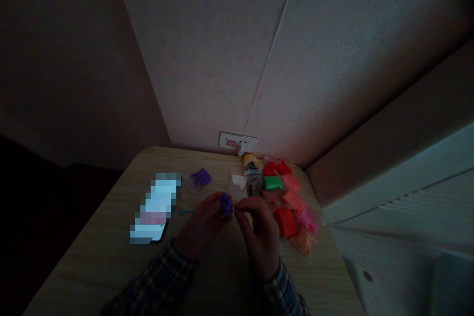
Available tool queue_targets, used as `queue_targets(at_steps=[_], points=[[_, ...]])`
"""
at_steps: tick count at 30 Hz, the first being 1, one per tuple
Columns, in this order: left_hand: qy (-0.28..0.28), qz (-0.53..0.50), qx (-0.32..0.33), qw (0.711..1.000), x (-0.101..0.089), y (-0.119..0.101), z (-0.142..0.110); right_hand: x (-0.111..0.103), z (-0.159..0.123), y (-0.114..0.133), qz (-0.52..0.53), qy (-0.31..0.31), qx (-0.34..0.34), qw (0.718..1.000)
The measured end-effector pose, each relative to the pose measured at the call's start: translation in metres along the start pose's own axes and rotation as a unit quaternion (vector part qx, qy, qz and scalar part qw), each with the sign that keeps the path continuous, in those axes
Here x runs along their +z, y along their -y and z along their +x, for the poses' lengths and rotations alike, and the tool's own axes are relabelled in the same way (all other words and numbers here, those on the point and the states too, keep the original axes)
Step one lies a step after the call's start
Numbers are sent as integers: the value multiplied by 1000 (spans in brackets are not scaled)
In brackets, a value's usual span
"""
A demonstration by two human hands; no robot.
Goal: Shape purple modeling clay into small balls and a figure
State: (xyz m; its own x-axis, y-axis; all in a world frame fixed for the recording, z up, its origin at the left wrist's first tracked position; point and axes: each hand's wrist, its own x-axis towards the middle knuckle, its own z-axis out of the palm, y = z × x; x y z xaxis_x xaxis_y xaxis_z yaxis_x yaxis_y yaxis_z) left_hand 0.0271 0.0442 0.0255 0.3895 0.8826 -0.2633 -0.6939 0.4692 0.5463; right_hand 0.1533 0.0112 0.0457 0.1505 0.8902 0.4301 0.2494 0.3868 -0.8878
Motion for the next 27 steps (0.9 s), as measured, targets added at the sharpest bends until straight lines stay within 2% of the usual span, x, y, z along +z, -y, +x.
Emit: queue_targets(at_steps=[11,20,27], points=[[2,-1,7,1000,10,-4,-4,-1,-1,3,-37,0,-32,999],[14,6,11,1000,7,-3,-3,-1,1,4,-46,0,-44,998],[14,16,16,1000,9,-3,-4,-2,1,4,-26,7,-28,999]])
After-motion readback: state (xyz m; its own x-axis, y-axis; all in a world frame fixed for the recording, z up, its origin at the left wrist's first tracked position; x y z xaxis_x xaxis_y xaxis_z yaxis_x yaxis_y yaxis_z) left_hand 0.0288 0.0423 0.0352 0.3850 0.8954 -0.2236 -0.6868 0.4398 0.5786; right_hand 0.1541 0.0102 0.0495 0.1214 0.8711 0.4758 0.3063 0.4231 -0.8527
